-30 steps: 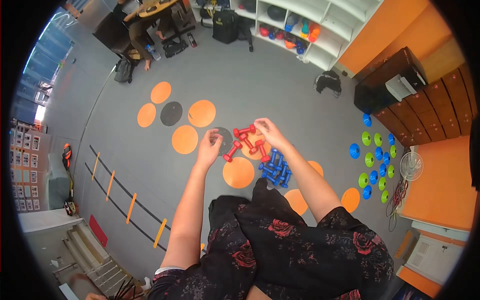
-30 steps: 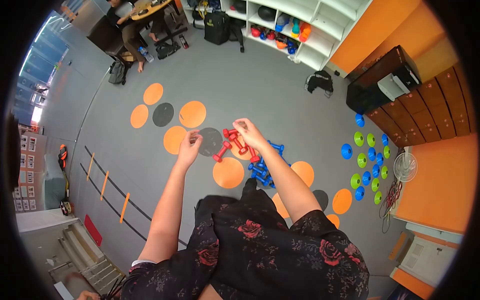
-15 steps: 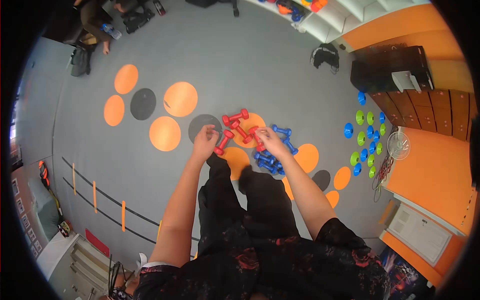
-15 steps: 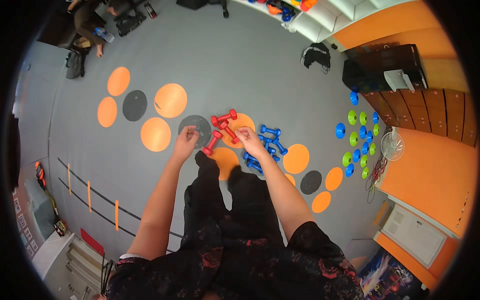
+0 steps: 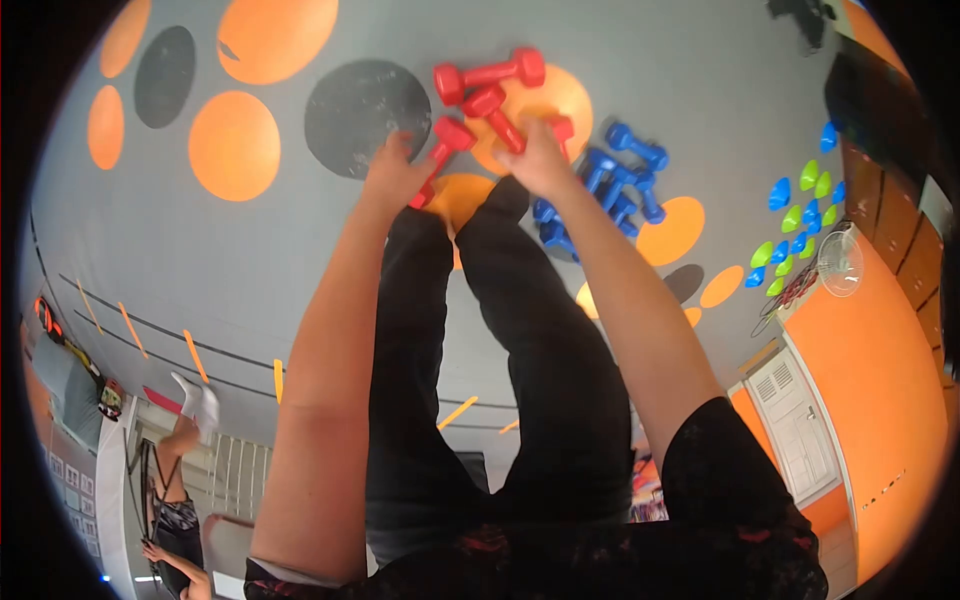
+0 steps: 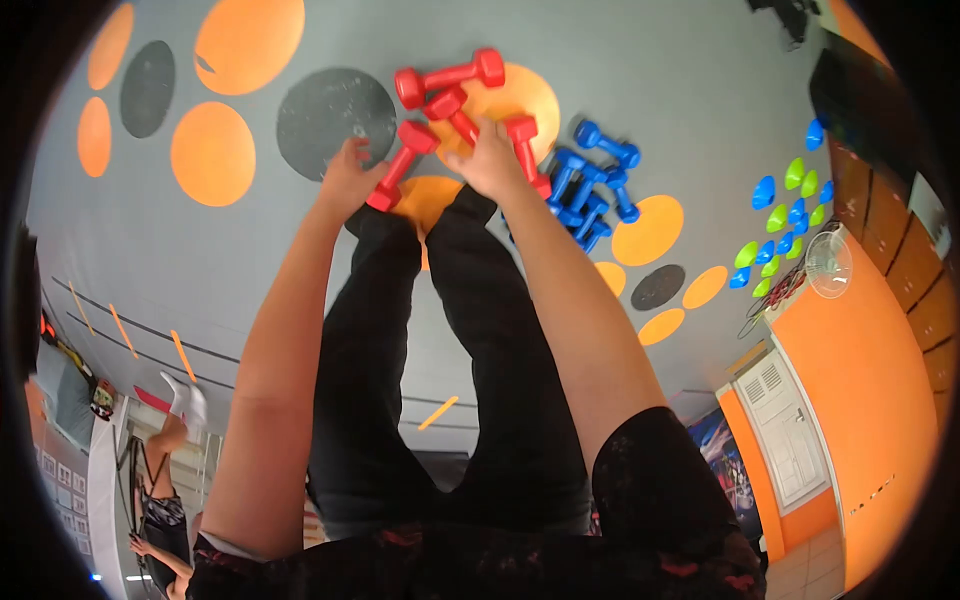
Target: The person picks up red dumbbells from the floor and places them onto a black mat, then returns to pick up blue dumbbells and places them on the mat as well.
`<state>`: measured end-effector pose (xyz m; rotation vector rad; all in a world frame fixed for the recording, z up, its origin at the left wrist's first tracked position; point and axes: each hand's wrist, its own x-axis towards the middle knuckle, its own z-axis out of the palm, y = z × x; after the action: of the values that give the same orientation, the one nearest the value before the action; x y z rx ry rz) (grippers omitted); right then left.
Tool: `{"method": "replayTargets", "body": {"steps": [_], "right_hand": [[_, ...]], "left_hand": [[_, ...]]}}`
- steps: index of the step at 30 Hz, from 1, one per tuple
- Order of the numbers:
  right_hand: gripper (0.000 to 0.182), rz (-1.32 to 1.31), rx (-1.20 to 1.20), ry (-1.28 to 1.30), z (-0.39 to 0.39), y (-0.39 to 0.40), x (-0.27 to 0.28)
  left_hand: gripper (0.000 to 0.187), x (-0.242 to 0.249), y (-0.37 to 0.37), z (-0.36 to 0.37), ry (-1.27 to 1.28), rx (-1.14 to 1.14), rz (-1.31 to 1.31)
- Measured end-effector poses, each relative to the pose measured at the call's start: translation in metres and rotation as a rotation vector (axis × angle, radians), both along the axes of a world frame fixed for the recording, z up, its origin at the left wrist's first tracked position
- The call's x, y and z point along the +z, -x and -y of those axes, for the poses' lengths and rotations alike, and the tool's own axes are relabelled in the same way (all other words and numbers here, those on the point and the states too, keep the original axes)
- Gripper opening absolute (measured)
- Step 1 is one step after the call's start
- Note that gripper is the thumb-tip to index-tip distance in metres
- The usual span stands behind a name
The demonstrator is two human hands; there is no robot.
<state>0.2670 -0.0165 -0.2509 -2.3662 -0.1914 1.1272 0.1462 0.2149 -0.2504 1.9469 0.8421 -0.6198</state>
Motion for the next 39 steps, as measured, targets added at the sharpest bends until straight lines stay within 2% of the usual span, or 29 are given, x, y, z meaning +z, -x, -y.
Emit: {"method": "replayTargets", "body": {"steps": [1, 5, 6, 7, 11, 13, 16, 18, 20, 22, 25, 29, 31, 35, 38, 39], "right_hand": [[0.092, 0.004, 0.023, 0.05, -0.005, 0.002, -0.029], [0.085, 0.031, 0.04, 0.089, -0.014, 0.015, -0.115], [0.082, 0.018, 0.063, 0.182, -0.017, 0.015, -0.126], [0.08, 0.008, 0.088, 0.274, -0.018, 0.016, -0.136], [0.071, -0.068, 0.076, 0.359, -0.015, 0.009, -0.161], [0.059, -0.08, -0.011, 0.207, -0.008, 0.006, -0.172], [0.05, -0.233, -0.048, 0.12, 0.003, -0.002, -0.193], [0.049, -0.246, -0.052, 0.131, 0.003, -0.002, -0.207], [0.047, -0.261, -0.062, 0.147, 0.006, 0.001, -0.213], [0.046, -0.249, -0.084, 0.145, 0.004, 0.0, -0.205], [0.045, -0.211, -0.097, 0.116, 0.002, 0.002, -0.198], [0.045, -0.179, -0.072, 0.128, -0.003, 0.001, -0.192], [0.045, -0.16, -0.046, 0.133, -0.003, -0.002, -0.189], [0.046, -0.158, -0.055, 0.166, -0.004, -0.003, -0.183], [0.048, -0.156, -0.028, 0.166, -0.007, -0.008, -0.174], [0.047, -0.139, -0.028, 0.173, -0.006, -0.005, -0.16]], "left_hand": [[0.072, -0.026, 0.008, 0.007, -0.053, -0.05, -0.023], [0.077, -0.119, 0.03, 0.032, -0.066, -0.128, -0.072], [0.075, -0.133, 0.031, 0.035, -0.04, -0.133, -0.092], [0.074, -0.142, 0.031, 0.039, -0.014, -0.138, -0.109], [0.07, -0.159, 0.022, 0.052, 0.113, -0.134, -0.204], [0.06, -0.17, 0.022, 0.055, 0.114, -0.126, -0.147], [0.054, -0.18, 0.022, 0.054, 0.125, -0.127, -0.173], [0.054, -0.187, 0.019, 0.052, 0.142, -0.13, -0.215], [0.055, -0.194, 0.019, 0.056, 0.165, -0.137, -0.258], [0.06, -0.191, 0.016, 0.059, 0.035, -0.18, -0.336], [0.06, -0.194, 0.018, 0.061, 0.013, -0.195, -0.336], [0.061, -0.201, 0.024, 0.057, 0.105, -0.138, -0.332], [0.061, -0.203, 0.025, 0.057, 0.095, -0.132, -0.205], [0.062, -0.203, 0.025, 0.06, 0.101, -0.152, -0.169], [0.057, -0.184, 0.012, 0.067, -0.061, -0.16, -0.205], [0.052, -0.162, 0.011, 0.07, 0.092, -0.068, -0.289]]}}
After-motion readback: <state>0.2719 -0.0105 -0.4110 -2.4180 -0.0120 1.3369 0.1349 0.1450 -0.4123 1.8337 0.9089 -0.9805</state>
